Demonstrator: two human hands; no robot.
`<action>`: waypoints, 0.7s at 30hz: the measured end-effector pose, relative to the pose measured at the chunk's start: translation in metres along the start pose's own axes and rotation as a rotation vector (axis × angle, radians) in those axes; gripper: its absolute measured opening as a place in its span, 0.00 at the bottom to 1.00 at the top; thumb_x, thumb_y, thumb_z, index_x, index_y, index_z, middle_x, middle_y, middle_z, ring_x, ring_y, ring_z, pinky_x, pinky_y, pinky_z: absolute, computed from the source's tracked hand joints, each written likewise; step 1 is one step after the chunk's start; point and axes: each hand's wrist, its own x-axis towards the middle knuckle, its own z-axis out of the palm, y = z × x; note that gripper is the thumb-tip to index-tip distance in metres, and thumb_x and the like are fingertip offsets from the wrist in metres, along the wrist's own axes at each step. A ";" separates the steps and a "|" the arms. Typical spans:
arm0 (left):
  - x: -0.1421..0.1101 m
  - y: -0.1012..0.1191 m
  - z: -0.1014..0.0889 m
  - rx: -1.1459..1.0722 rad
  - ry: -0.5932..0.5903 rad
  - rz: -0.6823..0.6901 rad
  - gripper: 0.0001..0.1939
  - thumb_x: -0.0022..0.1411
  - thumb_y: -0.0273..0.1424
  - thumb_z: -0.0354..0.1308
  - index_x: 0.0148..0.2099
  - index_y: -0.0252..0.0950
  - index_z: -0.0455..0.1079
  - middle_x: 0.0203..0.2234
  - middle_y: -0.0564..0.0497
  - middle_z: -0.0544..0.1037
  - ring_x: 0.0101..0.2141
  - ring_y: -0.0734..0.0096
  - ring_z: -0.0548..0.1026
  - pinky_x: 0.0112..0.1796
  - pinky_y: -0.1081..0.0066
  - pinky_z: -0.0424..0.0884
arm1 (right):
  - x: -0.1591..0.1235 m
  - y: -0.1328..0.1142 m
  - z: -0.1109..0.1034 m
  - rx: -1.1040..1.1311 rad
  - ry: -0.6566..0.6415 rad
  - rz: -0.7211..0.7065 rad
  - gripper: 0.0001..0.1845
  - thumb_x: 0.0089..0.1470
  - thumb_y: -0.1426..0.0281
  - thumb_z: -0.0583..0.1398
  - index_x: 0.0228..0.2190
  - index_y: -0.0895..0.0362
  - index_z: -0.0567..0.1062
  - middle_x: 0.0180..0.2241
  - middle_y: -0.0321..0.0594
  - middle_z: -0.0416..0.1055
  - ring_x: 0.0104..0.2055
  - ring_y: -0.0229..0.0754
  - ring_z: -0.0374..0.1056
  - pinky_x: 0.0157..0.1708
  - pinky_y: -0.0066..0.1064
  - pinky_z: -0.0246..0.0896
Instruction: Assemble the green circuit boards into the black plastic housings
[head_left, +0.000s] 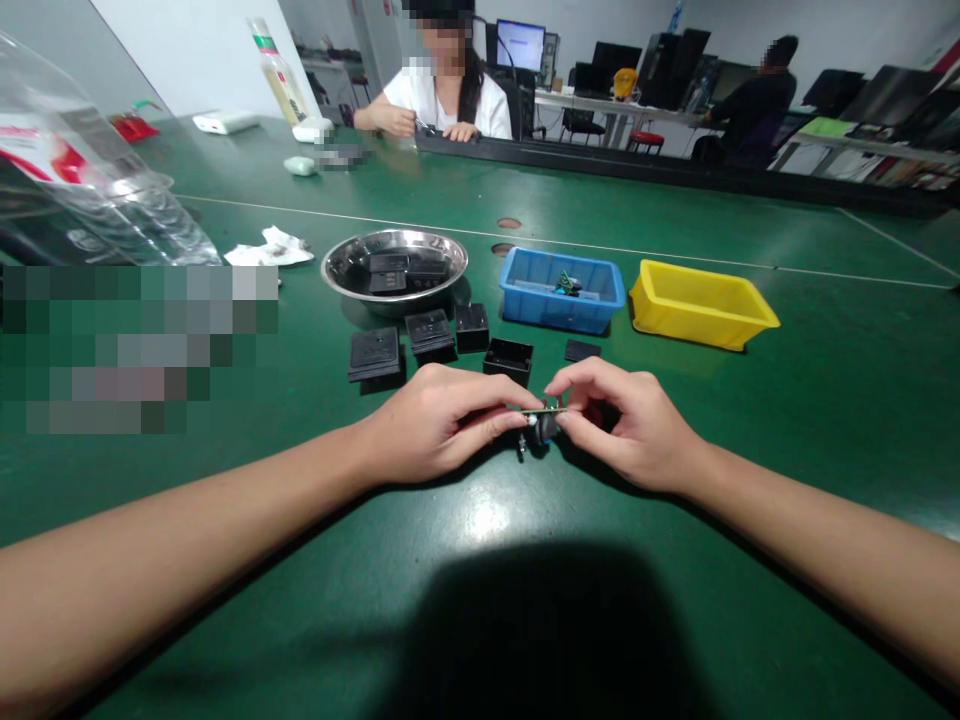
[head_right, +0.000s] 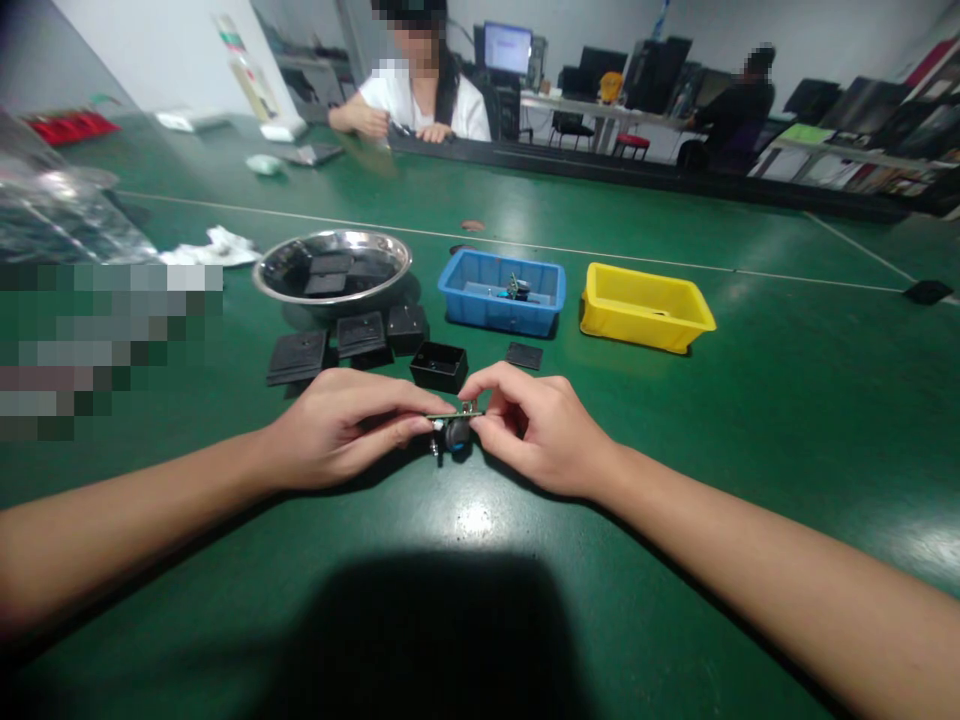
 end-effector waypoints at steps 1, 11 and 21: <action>0.000 0.000 0.000 0.006 0.007 0.009 0.08 0.70 0.28 0.56 0.48 0.35 0.75 0.35 0.49 0.84 0.32 0.77 0.81 0.34 0.82 0.70 | 0.000 0.000 0.000 -0.004 0.000 0.003 0.09 0.58 0.74 0.61 0.42 0.56 0.72 0.23 0.29 0.69 0.23 0.31 0.63 0.25 0.22 0.56; 0.004 0.002 -0.003 -0.060 0.009 -0.134 0.10 0.71 0.30 0.54 0.47 0.33 0.76 0.25 0.53 0.80 0.24 0.79 0.76 0.28 0.81 0.67 | 0.002 0.000 -0.001 0.093 0.012 0.102 0.08 0.59 0.71 0.61 0.42 0.59 0.75 0.21 0.29 0.66 0.21 0.31 0.59 0.23 0.24 0.55; 0.003 0.000 -0.001 -0.236 -0.092 -0.277 0.18 0.65 0.34 0.61 0.54 0.31 0.68 0.22 0.58 0.73 0.21 0.80 0.68 0.25 0.81 0.64 | 0.007 0.004 -0.001 0.336 0.065 0.261 0.09 0.58 0.68 0.64 0.39 0.61 0.77 0.30 0.38 0.74 0.29 0.35 0.67 0.30 0.28 0.63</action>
